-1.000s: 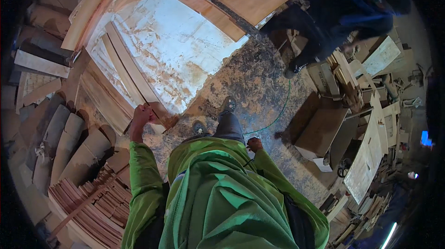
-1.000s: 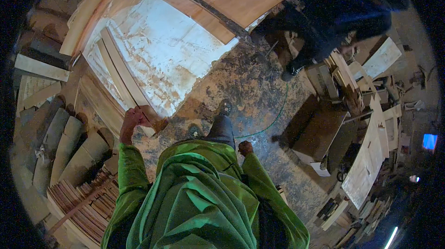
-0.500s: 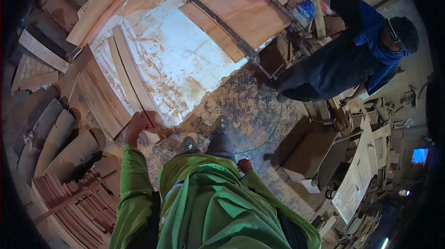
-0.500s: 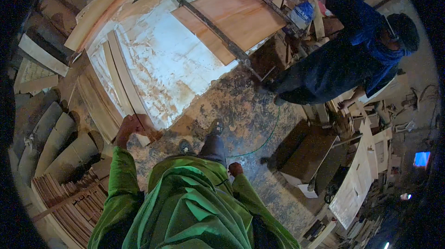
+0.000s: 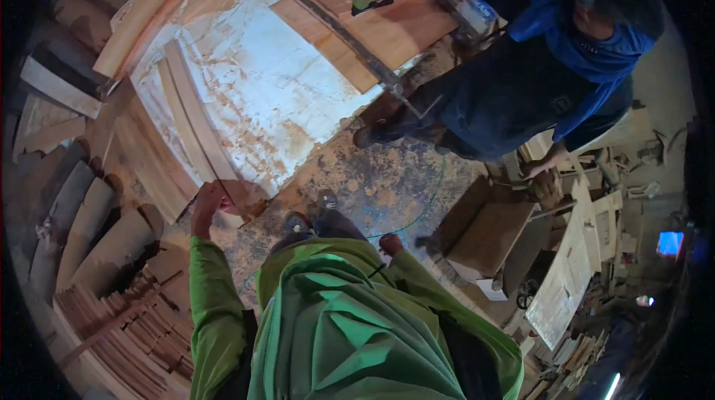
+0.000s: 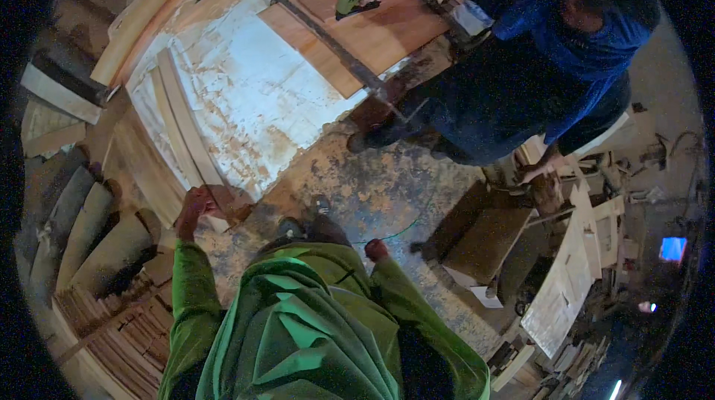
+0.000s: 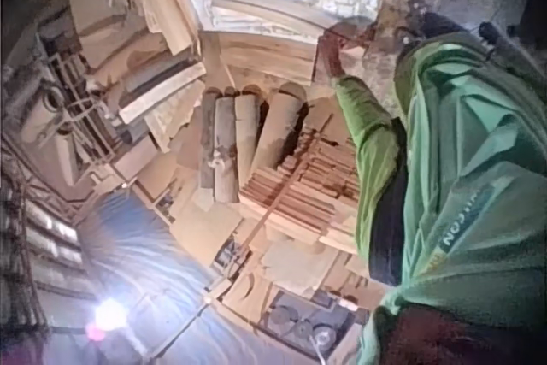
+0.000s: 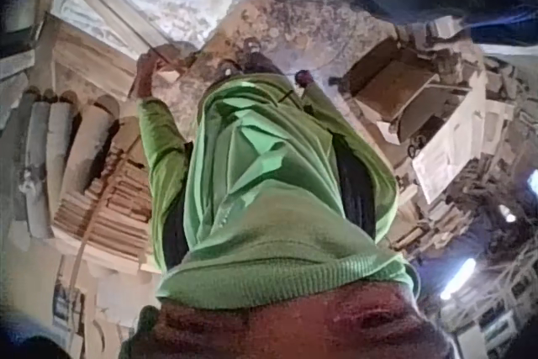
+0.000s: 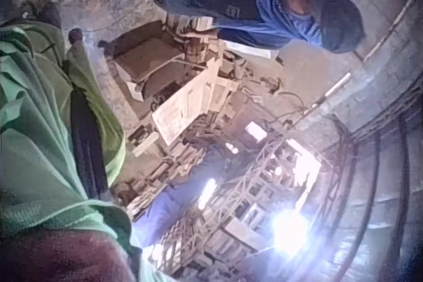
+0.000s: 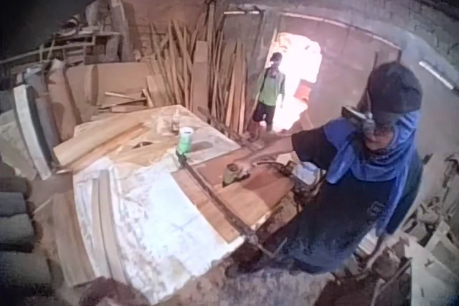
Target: Applying glue to wood panels and securing them with a large bar clamp in a workshop environment.
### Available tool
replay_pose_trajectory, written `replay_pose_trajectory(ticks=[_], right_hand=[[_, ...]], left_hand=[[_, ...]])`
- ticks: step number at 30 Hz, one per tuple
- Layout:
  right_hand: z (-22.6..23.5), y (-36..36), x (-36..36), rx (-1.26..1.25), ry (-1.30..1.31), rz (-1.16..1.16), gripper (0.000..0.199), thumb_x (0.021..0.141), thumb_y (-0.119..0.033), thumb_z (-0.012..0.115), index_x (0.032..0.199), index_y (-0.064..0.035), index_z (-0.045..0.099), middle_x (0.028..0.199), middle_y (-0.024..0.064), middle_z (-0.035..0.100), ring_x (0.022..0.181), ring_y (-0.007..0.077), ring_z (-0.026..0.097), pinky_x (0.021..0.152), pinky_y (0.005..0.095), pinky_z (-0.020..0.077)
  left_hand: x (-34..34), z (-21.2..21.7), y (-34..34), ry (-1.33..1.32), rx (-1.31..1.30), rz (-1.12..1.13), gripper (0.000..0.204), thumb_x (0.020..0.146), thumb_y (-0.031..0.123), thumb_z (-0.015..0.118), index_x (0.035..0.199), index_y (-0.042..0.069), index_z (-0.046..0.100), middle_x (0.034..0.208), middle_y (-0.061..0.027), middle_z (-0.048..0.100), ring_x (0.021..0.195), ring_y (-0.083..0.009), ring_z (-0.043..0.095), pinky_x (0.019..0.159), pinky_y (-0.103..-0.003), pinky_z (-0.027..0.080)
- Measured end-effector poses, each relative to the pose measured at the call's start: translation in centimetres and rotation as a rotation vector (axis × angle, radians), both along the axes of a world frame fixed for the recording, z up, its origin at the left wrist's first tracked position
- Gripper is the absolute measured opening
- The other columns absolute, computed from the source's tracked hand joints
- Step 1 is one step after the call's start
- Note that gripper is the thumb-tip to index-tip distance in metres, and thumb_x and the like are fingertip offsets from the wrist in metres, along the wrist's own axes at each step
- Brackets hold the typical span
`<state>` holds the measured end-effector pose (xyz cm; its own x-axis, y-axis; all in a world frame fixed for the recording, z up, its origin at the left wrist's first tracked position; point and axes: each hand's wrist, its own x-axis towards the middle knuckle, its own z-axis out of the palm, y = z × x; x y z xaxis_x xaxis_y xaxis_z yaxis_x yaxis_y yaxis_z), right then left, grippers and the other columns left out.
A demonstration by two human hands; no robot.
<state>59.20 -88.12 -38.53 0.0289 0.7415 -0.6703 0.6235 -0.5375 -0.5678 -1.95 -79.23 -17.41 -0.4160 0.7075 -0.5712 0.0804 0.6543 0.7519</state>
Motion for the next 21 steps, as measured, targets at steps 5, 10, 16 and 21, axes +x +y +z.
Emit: replay_pose_trajectory(ticks=[5,10,16,21], right_hand=[[-2.7,4.2,3.3,0.566,-0.374,0.727,0.025,0.084,-0.023,0.057,0.081,0.0007,0.064,0.07,0.0136,0.067,0.055,0.0206,0.065,0.05,0.0352,0.0527],[2.2,6.9,-1.7,0.065,0.161,-0.011,0.02,0.085,-0.017,0.055,0.083,-0.0001,0.065,0.073,0.0139,0.067,0.058,0.0206,0.066,0.051,0.0346,0.0532],[-0.4,-0.5,-2.3,0.217,0.155,0.127,0.019,0.085,-0.017,0.054,0.078,-0.0029,0.064,0.071,0.0107,0.066,0.059,0.0209,0.066,0.048,0.0345,0.053],[1.2,-6.8,-9.2,0.422,-0.519,1.089,0.012,0.073,-0.021,0.063,0.071,-0.0111,0.069,0.072,0.0072,0.068,0.067,0.0258,0.068,0.053,0.0398,0.0531]], left_hand=[[0.4,2.3,3.2,-0.167,-0.075,-0.205,0.017,0.086,0.014,0.053,0.076,0.001,0.051,0.066,-0.0093,0.059,0.059,-0.0183,0.062,0.055,-0.033,0.056],[-3.7,-1.4,1.2,-0.136,-0.134,-0.257,0.025,0.083,0.015,0.057,0.062,0.002,0.051,0.058,-0.0088,0.058,0.048,-0.0162,0.058,0.047,-0.031,0.052],[-0.4,4.0,2.6,-0.071,-0.076,-0.227,0.021,0.084,0.014,0.056,0.072,-0.003,0.055,0.06,-0.0114,0.059,0.05,-0.0197,0.061,0.048,-0.034,0.054],[-2.7,3.4,2.8,0.095,-0.025,-0.438,0.021,0.086,0.018,0.056,0.086,-0.003,0.056,0.067,-0.014,0.062,0.056,-0.0214,0.064,0.049,-0.034,0.053]])
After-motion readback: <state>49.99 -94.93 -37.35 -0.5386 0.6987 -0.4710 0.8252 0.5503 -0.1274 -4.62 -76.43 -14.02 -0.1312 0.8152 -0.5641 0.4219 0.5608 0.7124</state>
